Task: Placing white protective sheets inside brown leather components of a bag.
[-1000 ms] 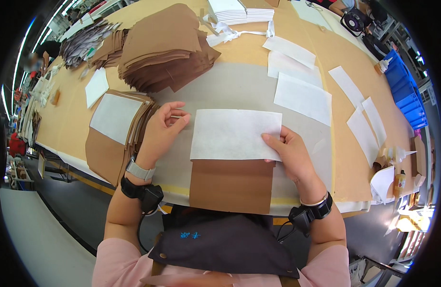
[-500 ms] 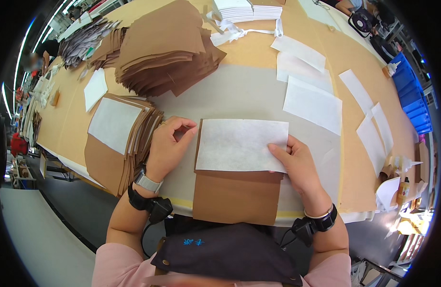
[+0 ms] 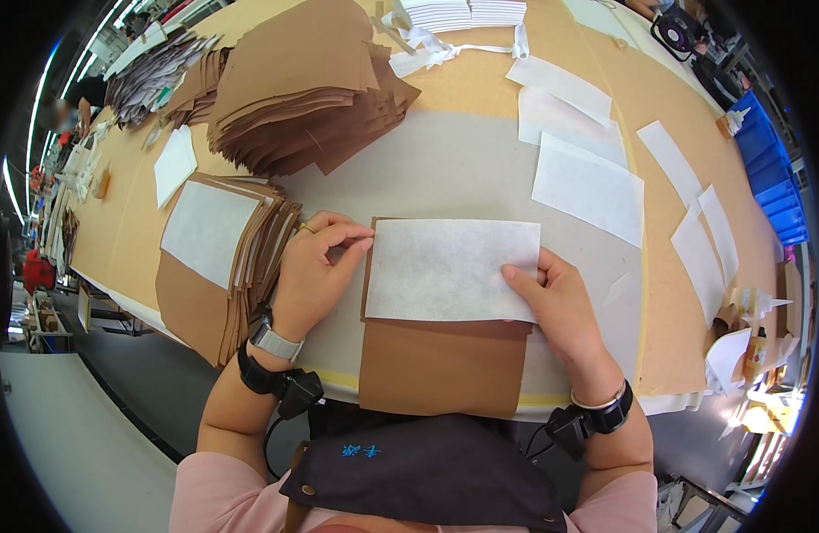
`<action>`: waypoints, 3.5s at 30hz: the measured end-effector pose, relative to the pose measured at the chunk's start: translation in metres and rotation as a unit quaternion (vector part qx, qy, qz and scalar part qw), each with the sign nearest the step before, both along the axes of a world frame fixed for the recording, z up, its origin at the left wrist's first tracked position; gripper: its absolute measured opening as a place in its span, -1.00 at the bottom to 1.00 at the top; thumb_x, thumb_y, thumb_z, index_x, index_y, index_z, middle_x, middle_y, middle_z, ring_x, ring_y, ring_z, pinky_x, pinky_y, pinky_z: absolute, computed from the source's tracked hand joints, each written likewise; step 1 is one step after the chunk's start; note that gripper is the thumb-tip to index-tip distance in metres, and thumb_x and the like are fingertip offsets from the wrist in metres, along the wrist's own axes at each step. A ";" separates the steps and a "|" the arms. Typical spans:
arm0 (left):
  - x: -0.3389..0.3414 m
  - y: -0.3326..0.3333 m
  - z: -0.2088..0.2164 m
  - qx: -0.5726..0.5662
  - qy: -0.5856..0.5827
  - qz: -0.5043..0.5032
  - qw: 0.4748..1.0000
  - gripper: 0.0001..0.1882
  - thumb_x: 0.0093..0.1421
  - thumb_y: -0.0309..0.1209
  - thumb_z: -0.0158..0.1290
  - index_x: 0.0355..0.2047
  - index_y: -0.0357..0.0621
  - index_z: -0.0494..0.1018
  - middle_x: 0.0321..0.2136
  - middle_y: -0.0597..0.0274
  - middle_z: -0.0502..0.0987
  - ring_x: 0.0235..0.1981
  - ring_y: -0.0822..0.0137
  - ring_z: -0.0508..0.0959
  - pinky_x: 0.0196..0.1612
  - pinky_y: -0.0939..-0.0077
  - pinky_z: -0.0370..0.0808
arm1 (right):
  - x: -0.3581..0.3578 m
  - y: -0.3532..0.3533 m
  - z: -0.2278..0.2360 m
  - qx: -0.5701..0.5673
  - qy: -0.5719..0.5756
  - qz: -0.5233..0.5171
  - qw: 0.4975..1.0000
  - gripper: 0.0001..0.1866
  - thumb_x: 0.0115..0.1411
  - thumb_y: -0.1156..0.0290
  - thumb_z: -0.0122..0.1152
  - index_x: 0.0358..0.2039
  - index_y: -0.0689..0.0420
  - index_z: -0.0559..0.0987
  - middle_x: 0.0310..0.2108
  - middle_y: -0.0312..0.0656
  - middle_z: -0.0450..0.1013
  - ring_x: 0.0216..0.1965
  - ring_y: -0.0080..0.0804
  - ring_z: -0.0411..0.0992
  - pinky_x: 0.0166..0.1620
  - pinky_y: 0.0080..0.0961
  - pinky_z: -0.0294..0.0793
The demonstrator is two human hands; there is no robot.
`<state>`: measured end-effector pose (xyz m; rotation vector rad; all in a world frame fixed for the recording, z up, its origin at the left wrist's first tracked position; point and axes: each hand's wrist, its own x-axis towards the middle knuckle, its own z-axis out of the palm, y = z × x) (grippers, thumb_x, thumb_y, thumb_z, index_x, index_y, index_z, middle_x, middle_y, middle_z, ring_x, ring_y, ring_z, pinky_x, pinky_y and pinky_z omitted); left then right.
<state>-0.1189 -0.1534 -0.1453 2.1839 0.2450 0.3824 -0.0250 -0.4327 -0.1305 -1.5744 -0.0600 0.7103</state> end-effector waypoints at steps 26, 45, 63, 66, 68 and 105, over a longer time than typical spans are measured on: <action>-0.001 -0.002 -0.001 0.047 0.004 -0.005 0.999 -0.80 0.16 -0.49 0.24 -0.19 -0.17 0.68 -0.27 0.17 0.57 -0.30 0.26 0.58 -0.32 0.49 0.49 | -0.003 -0.001 -0.006 -0.022 -0.025 0.000 0.999 -0.68 0.35 0.43 0.21 0.04 0.35 0.54 -0.29 -0.24 0.62 -0.32 -0.70 0.51 -0.23 -0.68 0.50; 0.001 0.001 -0.003 0.080 0.001 -0.011 0.997 -0.81 0.16 -0.49 0.24 -0.20 -0.18 0.68 -0.28 0.16 0.57 -0.28 0.22 0.58 -0.26 0.44 0.49 | -0.004 0.001 -0.006 -0.038 -0.041 -0.006 0.998 -0.69 0.36 0.39 0.19 0.02 0.32 0.55 -0.36 -0.29 0.60 -0.37 -0.71 0.49 -0.28 -0.67 0.46; 0.001 -0.001 0.000 0.081 0.001 -0.018 0.997 -0.81 0.17 -0.52 0.24 -0.19 -0.21 0.68 -0.24 0.17 0.55 -0.27 0.29 0.57 -0.23 0.47 0.51 | -0.004 -0.007 0.010 -0.169 -0.122 -0.010 0.978 -0.67 0.40 0.23 0.16 -0.33 0.29 0.56 -0.69 -0.39 0.35 -0.62 -0.71 0.25 -0.51 -0.61 0.25; -0.001 -0.001 -0.002 0.056 0.012 -0.003 0.998 -0.79 0.18 -0.53 0.23 -0.15 -0.19 0.67 -0.23 0.18 0.55 -0.28 0.31 0.57 -0.25 0.48 0.50 | -0.006 -0.006 0.011 -0.194 -0.152 -0.015 0.969 -0.67 0.39 0.26 0.17 -0.37 0.30 0.56 -0.69 -0.36 0.35 -0.61 -0.70 0.28 -0.51 -0.59 0.25; 0.000 -0.005 0.003 0.053 0.018 -0.007 0.998 -0.78 0.18 -0.54 0.21 -0.15 -0.17 0.67 -0.22 0.18 0.54 -0.29 0.31 0.56 -0.26 0.49 0.49 | -0.006 -0.007 0.006 -0.211 -0.178 -0.018 0.961 -0.68 0.38 0.27 0.17 -0.37 0.30 0.57 -0.69 -0.32 0.36 -0.62 -0.66 0.29 -0.51 -0.56 0.26; -0.001 -0.007 0.007 0.105 0.020 -0.037 0.994 -0.73 0.09 -0.45 0.34 -0.18 -0.24 0.68 -0.17 0.21 0.52 -0.27 0.28 0.52 -0.19 0.42 0.49 | 0.003 0.005 0.009 -0.372 -0.274 0.021 0.887 -0.64 0.25 0.19 0.19 -0.57 0.20 0.58 -0.69 -0.09 0.50 -0.55 -0.07 0.53 -0.34 -0.21 0.51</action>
